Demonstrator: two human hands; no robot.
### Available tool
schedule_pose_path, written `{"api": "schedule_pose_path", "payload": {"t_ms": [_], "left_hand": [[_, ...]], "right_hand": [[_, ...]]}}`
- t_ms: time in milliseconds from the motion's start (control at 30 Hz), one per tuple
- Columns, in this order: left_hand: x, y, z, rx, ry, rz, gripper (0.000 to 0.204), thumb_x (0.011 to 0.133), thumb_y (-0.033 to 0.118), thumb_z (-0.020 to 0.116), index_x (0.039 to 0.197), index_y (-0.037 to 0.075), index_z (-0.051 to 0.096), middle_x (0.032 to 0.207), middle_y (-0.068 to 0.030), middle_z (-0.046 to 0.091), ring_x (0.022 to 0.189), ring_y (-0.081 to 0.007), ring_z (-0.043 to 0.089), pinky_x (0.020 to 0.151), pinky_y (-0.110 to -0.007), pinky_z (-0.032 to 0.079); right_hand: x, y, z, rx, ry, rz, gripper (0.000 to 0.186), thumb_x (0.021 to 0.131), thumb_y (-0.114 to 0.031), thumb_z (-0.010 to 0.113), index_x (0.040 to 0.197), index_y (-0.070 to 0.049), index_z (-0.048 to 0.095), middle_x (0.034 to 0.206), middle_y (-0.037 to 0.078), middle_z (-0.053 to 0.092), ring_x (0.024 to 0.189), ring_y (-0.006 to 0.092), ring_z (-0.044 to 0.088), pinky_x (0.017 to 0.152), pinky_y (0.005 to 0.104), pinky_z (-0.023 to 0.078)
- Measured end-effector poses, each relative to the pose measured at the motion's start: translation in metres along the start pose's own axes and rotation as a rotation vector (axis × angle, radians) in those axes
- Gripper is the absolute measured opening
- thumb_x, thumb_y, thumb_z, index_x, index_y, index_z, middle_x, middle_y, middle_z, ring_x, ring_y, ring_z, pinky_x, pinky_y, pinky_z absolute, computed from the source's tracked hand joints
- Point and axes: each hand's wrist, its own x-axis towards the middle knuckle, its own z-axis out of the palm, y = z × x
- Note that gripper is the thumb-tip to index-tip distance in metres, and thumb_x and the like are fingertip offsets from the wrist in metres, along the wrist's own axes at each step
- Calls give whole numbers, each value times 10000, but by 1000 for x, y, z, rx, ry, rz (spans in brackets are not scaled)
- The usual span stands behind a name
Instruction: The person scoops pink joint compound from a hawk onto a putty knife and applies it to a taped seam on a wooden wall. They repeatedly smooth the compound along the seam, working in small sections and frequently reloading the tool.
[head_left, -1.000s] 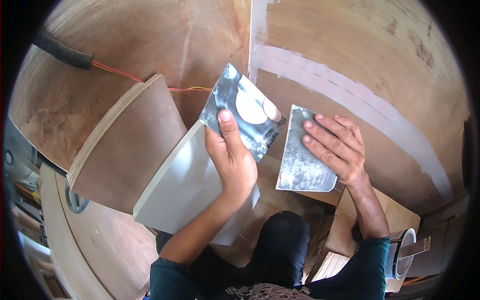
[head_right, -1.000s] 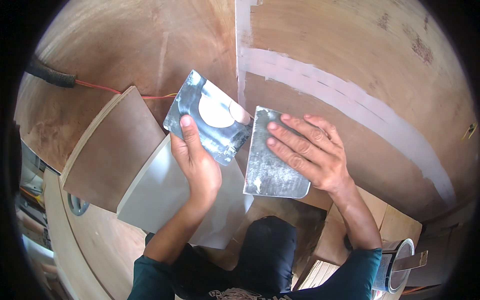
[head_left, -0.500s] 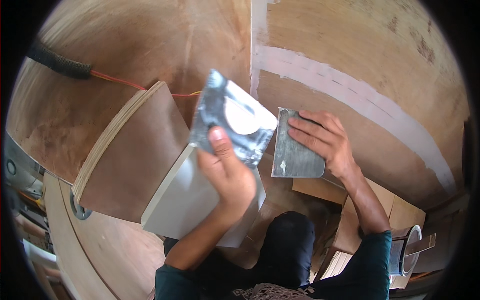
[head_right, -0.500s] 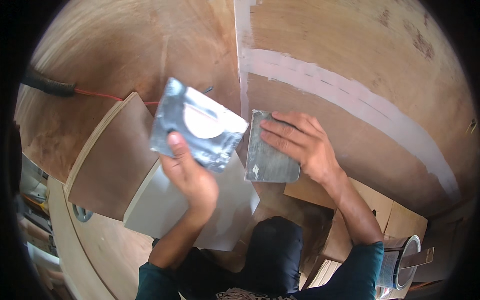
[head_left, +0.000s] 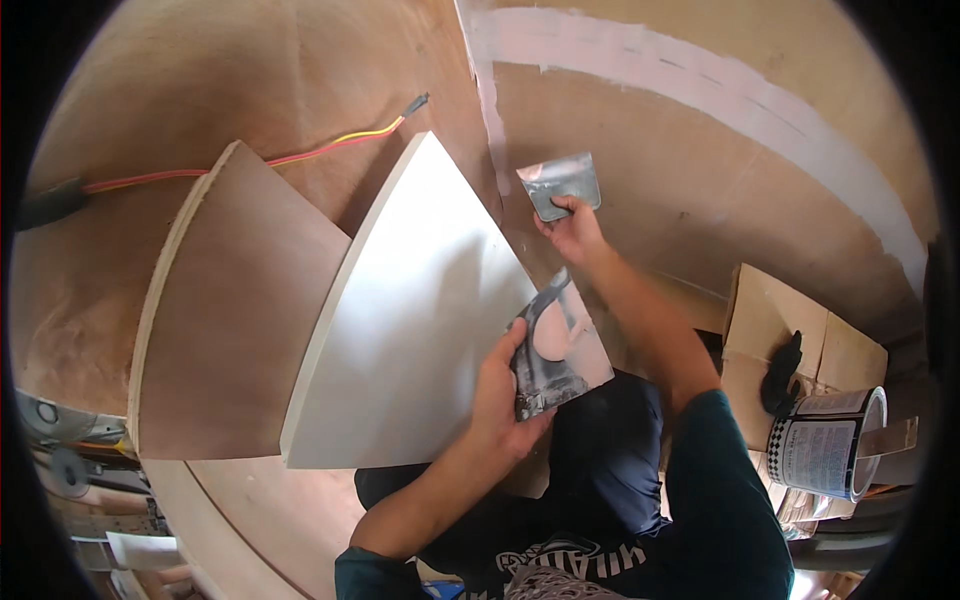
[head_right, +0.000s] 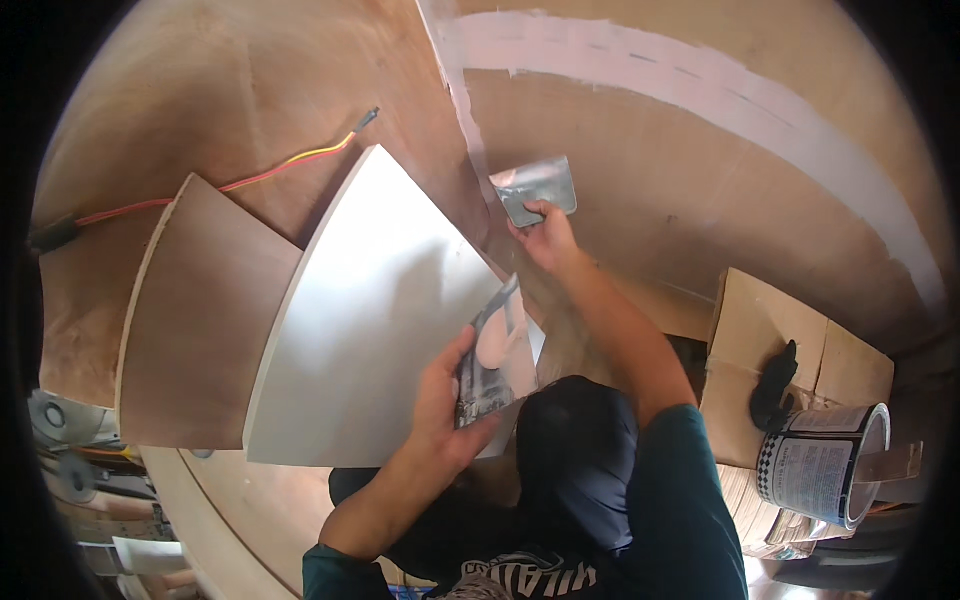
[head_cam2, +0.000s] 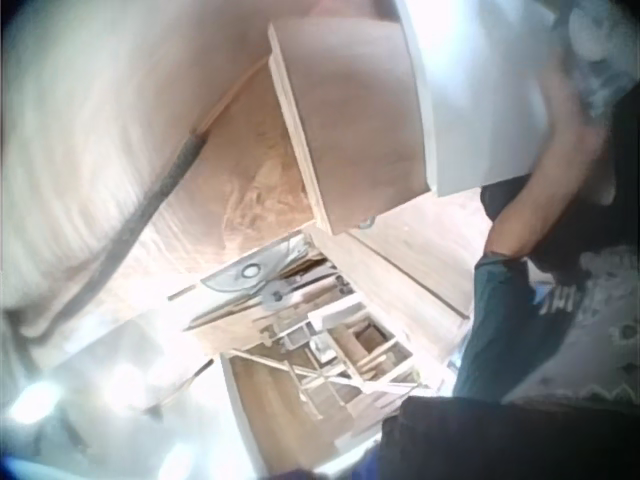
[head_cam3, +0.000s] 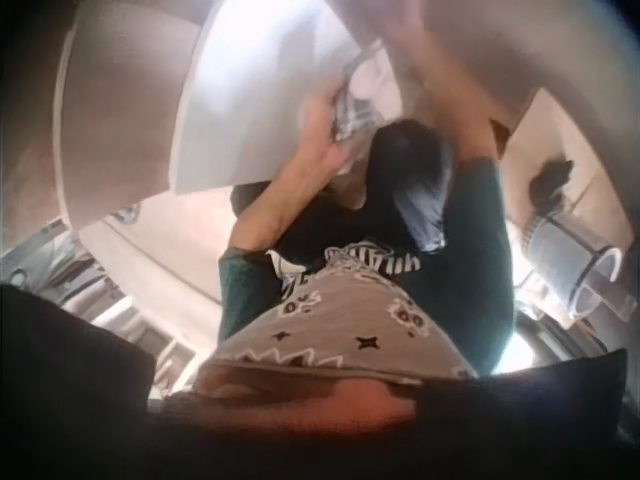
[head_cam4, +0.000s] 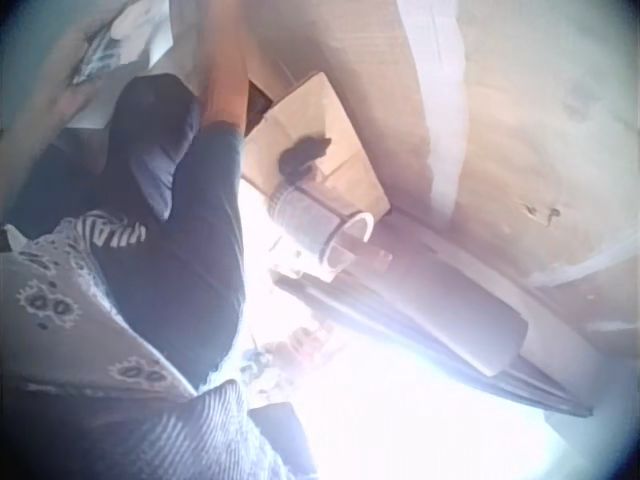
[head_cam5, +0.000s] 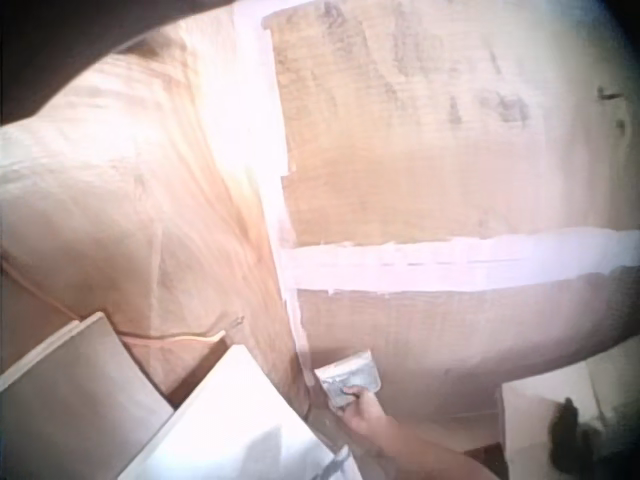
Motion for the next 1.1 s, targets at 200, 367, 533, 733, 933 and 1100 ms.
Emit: {"api": "schedule_pose_path", "payload": {"t_ms": [200, 367, 533, 733, 933, 1100], "left_hand": [[16, 3, -1, 35, 142, -65, 298, 965, 331, 571, 1148, 99, 611, 1058, -50, 688, 928, -187, 681, 836, -359, 568], [30, 10, 2, 32, 186, -143, 308, 971, 339, 565, 1155, 97, 610, 1048, -57, 690, 918, -182, 682, 813, -358, 573], [31, 18, 7, 26, 224, -257, 339, 979, 360, 554, 1171, 85, 600, 1046, -59, 686, 907, -189, 685, 799, -359, 577], [44, 19, 9, -36, 334, -248, 368, 985, 377, 541, 1198, 80, 583, 1044, -66, 683, 913, -196, 683, 806, -371, 575], [43, 20, 6, -45, 359, -290, 396, 979, 398, 549, 1211, 77, 573, 1071, -74, 677, 947, -210, 676, 847, -391, 563], [44, 21, 4, -22, 372, -299, 444, 986, 416, 528, 1259, 66, 543, 1144, -87, 657, 1025, -215, 661, 915, -392, 540]], "right_hand": [[35, 83, -90, 92, 370, -44, 278, 819, -97, 645, 1081, -121, 556, 1026, 27, 629, 957, 185, 602, 821, 363, 492], [64, 124, -115, 153, 542, 10, 242, 837, -48, 649, 1054, -118, 568, 995, 43, 620, 888, 157, 608, 634, 268, 505], [103, 105, -161, 29, 325, 206, 261, 880, -98, 631, 1121, -48, 544, 1073, 108, 543, 844, 228, 544, 825, 335, 584], [114, 156, -144, 23, 342, 392, 251, 854, -48, 622, 1070, -40, 494, 1109, 120, 491, 966, 281, 528, 909, 357, 558], [133, 166, -136, 261, 421, 293, 268, 858, 45, 574, 1101, -1, 472, 1153, 157, 474, 1058, 317, 543, 932, 366, 580], [154, 178, -123, 236, 434, 310, 278, 834, 85, 575, 1083, 65, 453, 1140, 186, 468, 1065, 326, 548, 942, 404, 579]]}}
